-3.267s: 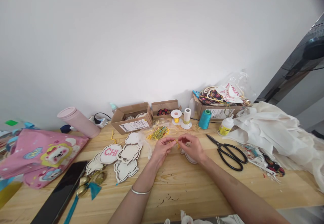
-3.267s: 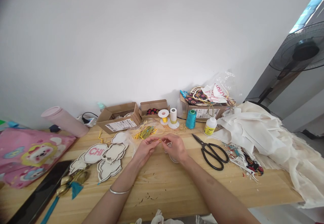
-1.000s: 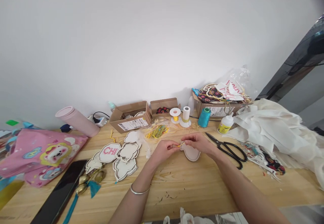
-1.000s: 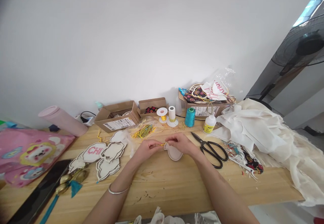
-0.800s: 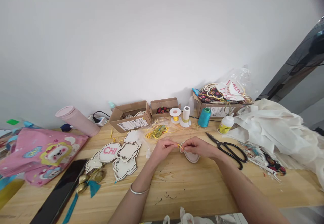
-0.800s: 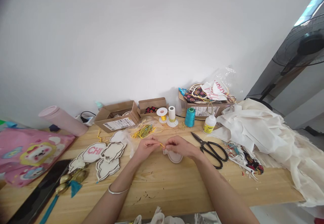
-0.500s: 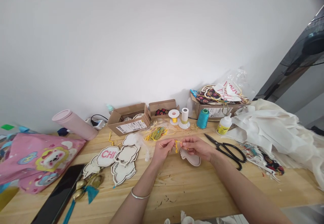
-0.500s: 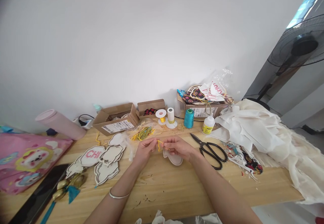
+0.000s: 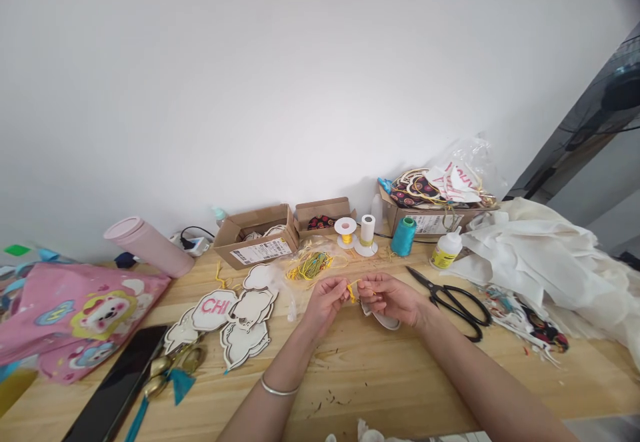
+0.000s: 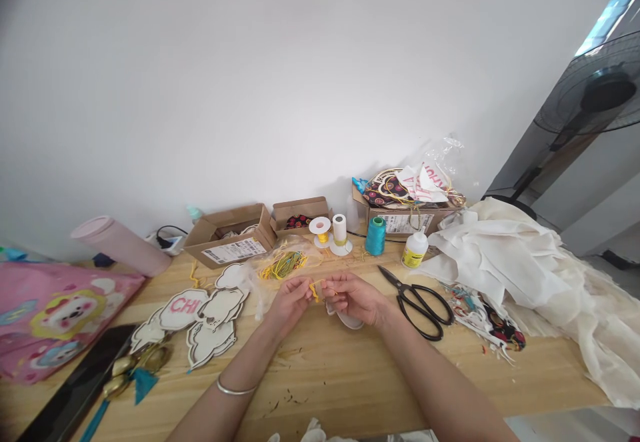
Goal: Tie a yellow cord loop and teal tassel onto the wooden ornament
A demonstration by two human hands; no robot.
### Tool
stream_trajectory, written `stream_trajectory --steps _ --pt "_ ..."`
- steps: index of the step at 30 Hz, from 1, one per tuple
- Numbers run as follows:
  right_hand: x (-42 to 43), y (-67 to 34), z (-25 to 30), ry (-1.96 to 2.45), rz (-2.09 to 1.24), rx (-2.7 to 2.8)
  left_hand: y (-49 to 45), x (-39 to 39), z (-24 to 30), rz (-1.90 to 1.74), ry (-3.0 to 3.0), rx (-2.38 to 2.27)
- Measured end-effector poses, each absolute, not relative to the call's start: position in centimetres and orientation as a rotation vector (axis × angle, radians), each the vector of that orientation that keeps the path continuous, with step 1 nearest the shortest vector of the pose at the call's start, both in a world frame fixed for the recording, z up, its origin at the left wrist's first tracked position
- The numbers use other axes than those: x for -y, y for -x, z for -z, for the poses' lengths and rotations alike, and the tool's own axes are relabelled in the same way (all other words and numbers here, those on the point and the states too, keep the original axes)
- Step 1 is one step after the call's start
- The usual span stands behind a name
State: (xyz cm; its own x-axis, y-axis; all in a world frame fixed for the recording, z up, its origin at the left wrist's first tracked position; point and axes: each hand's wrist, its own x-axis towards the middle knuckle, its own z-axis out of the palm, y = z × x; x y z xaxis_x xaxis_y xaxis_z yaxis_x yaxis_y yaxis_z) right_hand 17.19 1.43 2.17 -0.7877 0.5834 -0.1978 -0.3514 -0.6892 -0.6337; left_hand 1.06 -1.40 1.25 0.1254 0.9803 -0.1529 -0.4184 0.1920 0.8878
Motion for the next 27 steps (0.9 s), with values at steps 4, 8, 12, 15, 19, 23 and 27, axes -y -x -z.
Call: stream_trajectory --steps 4,8,12,15,19,23,27 --pt "-1.6 -17.2 -1.8 0.516 -2.428 0.812 -1.3 1.3 -1.5 -1.225 -0.790 -0.911" --pt "-1.7 -17.6 -1.9 0.620 -2.293 0.903 -1.2 1.2 -1.8 -1.238 -0.847 -0.964" --pt "-1.4 -17.4 -2.9 0.823 -1.980 1.138 -1.0 1.3 -1.7 -1.210 -0.996 -1.095" --pt "-1.1 -16.8 -3.4 0.917 -1.700 1.371 -1.0 1.3 -1.6 -1.188 -1.021 -1.138" --pt "-1.0 -16.2 -2.6 1.020 -1.193 1.777 -1.1 1.3 -1.6 -1.184 -1.040 -1.176" --pt "-1.2 -16.3 -1.7 1.008 -0.844 1.995 -0.9 1.1 -1.3 -1.171 -1.056 -1.149" --pt "-1.2 -15.9 -1.0 1.042 -0.856 1.948 -0.8 1.1 -0.8 -1.098 -1.037 -1.089"
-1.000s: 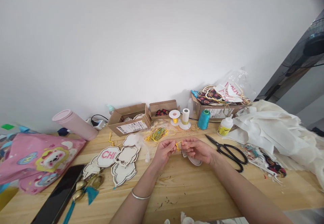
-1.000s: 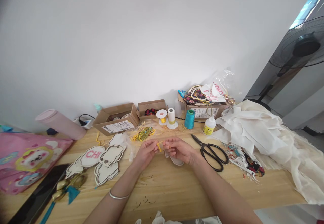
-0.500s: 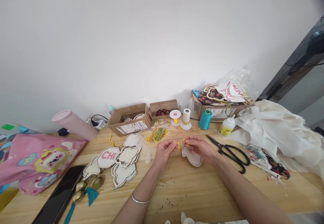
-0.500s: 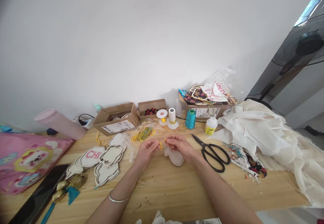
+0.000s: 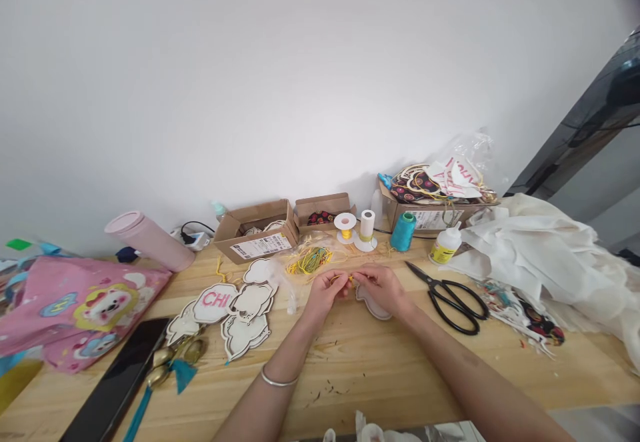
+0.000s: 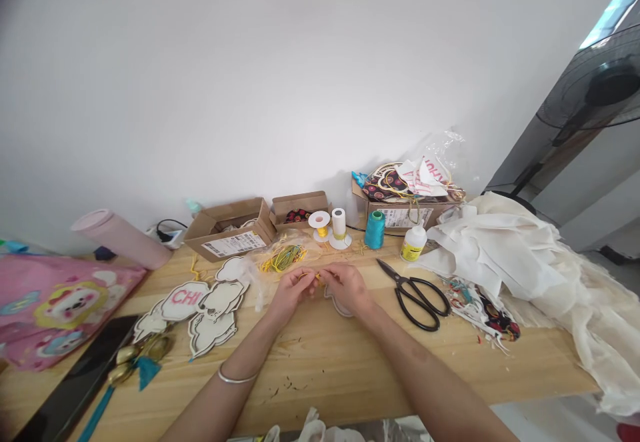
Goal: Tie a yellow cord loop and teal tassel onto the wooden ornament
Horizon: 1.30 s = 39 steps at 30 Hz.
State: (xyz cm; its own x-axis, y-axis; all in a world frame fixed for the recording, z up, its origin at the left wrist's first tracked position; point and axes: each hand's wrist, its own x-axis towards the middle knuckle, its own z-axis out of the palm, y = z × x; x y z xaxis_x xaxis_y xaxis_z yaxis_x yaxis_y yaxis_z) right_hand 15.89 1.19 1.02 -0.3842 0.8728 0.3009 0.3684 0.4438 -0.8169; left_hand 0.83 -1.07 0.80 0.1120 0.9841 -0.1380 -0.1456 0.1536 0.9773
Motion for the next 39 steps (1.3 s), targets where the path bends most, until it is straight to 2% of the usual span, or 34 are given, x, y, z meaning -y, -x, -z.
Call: stream_trajectory --steps 10,16,39 --pt "-0.9 -15.1 0.4 1.258 -1.032 1.952 0.2 1.0 -1.6 -0.916 -1.389 -1.236" --pt "-0.9 -15.5 -0.3 1.265 -0.994 2.017 1.0 1.0 -1.9 -0.645 -1.817 -1.314" --pt "-0.3 -15.5 -0.6 1.269 -1.009 1.992 0.8 0.9 -1.6 -0.616 -1.732 -1.271"
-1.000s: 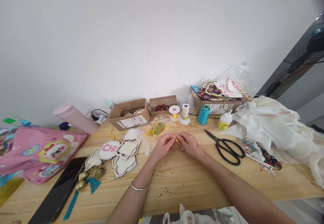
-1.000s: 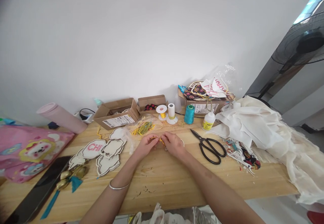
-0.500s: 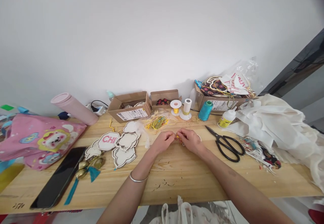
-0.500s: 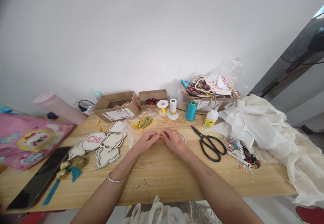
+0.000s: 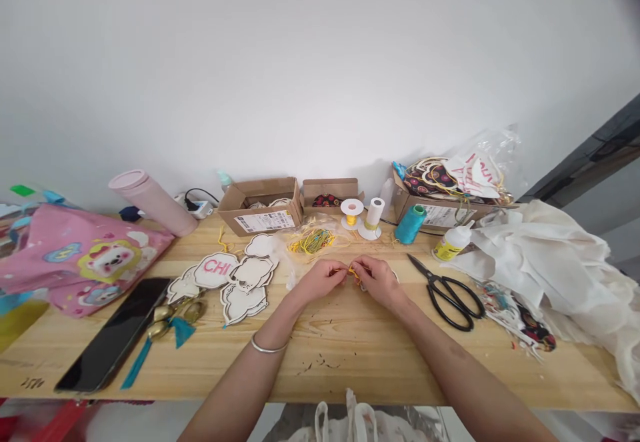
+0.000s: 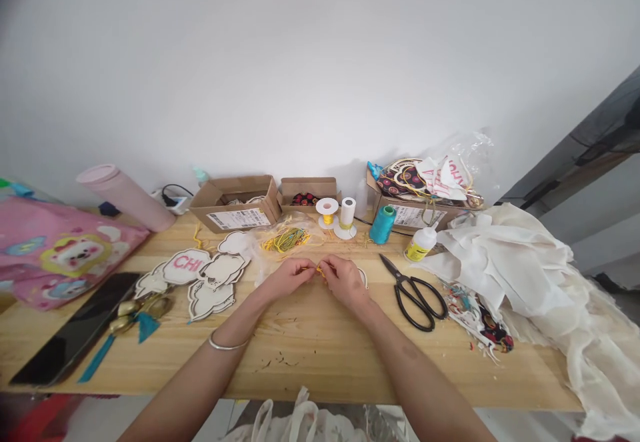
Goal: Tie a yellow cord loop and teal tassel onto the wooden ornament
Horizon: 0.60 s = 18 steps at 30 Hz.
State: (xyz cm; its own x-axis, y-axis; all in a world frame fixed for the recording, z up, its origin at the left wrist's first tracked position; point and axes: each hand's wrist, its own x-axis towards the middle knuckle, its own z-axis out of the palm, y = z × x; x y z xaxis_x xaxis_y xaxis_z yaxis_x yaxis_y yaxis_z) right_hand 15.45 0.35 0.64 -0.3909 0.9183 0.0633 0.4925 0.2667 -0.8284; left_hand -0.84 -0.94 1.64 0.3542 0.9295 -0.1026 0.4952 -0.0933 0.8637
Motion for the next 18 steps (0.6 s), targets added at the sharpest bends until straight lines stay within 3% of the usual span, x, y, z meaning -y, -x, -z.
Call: stream_trajectory --steps 18 --pt "-0.1 -15.3 -0.1 1.195 -1.109 1.886 -0.1 1.7 -1.4 -0.797 -1.655 -1.314"
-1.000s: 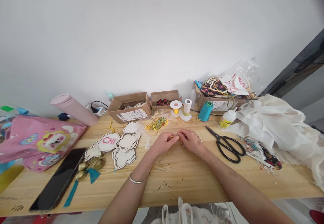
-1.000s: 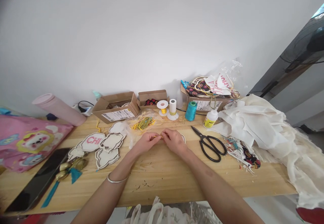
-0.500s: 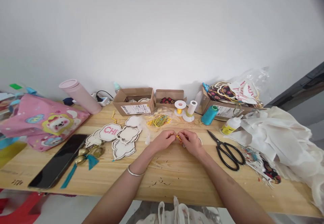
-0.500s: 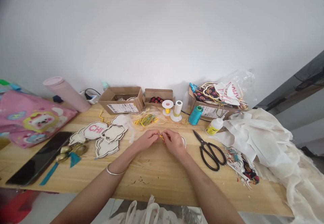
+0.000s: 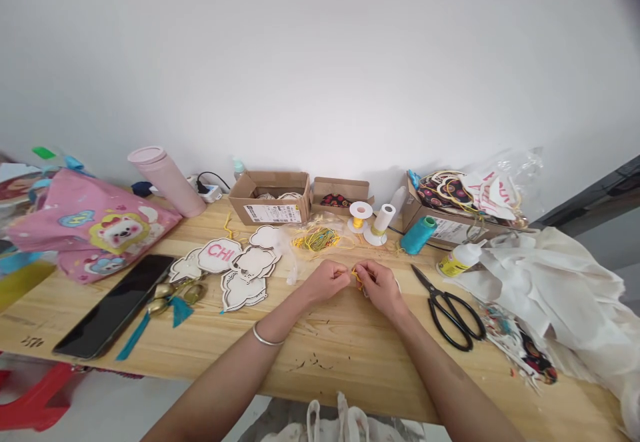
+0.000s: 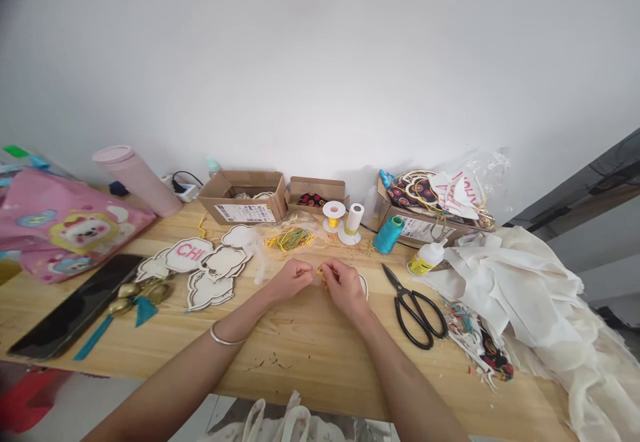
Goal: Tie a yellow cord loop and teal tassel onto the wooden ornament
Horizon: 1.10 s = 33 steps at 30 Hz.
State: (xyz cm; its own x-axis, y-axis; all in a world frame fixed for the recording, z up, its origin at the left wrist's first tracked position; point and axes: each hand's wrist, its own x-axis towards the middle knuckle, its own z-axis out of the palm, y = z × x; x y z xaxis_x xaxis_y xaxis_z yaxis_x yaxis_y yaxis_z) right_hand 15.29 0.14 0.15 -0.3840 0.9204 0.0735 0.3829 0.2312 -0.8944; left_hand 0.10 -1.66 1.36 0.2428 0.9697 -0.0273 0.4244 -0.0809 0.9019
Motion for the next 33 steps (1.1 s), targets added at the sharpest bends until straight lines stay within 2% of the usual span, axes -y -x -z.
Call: stream_trajectory --steps 25,29,33 --pt "0.0 -15.4 -1.0 1.160 -1.063 1.839 0.0 1.2 -1.6 -1.014 -1.718 -1.267" --pt "0.0 -15.5 -0.5 1.158 -1.042 1.847 -0.7 1.3 -1.4 -0.908 -1.552 -1.118" --pt "-0.1 -15.6 -0.3 1.138 -0.921 1.908 -0.9 1.3 -1.1 -1.000 -1.298 -1.143"
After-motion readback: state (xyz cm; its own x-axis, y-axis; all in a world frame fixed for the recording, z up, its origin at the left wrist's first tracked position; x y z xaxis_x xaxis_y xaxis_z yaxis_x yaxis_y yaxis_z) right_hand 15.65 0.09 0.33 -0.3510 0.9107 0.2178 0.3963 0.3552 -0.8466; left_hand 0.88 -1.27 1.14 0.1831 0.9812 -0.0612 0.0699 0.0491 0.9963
